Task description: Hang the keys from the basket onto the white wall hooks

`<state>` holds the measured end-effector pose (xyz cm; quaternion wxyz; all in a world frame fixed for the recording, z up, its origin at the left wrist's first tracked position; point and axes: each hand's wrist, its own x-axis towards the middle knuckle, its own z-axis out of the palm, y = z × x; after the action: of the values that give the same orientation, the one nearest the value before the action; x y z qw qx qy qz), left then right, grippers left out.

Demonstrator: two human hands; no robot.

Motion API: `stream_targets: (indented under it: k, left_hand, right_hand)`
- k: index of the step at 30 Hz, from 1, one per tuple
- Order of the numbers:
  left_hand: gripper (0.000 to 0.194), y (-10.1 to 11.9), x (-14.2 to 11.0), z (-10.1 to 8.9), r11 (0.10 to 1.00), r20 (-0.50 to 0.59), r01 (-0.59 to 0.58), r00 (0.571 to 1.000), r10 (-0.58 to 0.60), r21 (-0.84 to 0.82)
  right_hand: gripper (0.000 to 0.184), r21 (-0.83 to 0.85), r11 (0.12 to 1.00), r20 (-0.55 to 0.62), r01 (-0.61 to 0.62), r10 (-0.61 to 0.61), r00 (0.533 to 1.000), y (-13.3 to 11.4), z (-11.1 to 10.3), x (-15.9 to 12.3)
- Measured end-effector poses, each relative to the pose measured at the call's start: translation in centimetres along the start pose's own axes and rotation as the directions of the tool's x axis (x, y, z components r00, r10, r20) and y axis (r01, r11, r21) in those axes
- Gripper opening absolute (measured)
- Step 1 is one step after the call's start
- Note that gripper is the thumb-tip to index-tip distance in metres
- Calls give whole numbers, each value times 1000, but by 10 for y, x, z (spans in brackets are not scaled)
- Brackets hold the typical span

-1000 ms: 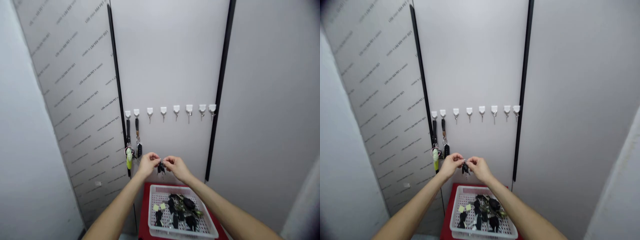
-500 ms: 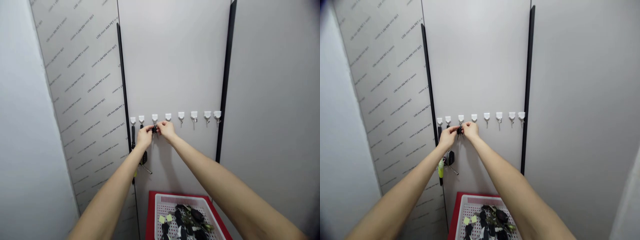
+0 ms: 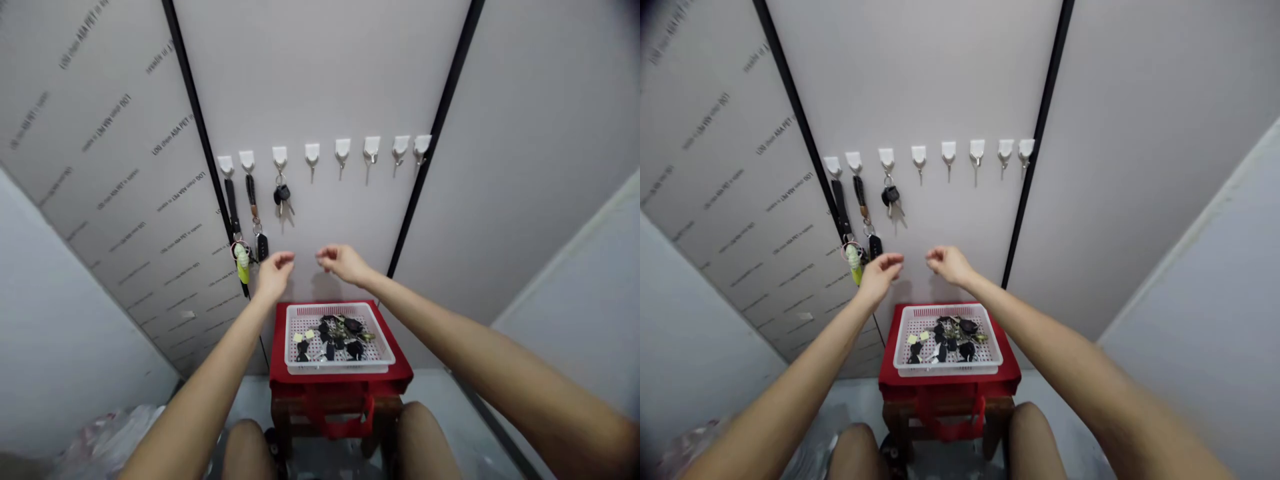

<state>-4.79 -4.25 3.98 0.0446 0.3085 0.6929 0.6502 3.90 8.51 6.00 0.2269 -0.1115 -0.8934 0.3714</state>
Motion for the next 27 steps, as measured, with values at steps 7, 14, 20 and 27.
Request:
stream_targets:
  k: [7,14,20,27]
  left_hand:
    - [18,-84,-69,56,928,338,206,888,-311,311]
    - [21,-93,-87,78,893,414,150,845,-339,425]
    - [39,-78,-77,83,970,397,-17,914,-83,243]
    - [29,-53,-60,78,975,449,218,876,-178,-39]
  right_hand:
    - [22,-676,736,308,41,231,923,97,18,-80]
    - [26,-722,685,312,102,191,931,106,15,-87]
    - [20,-491,871,288,16,144,947,90,7,-75]
    - [16,-169,985,212,-38,74,974,55,-7,-54]
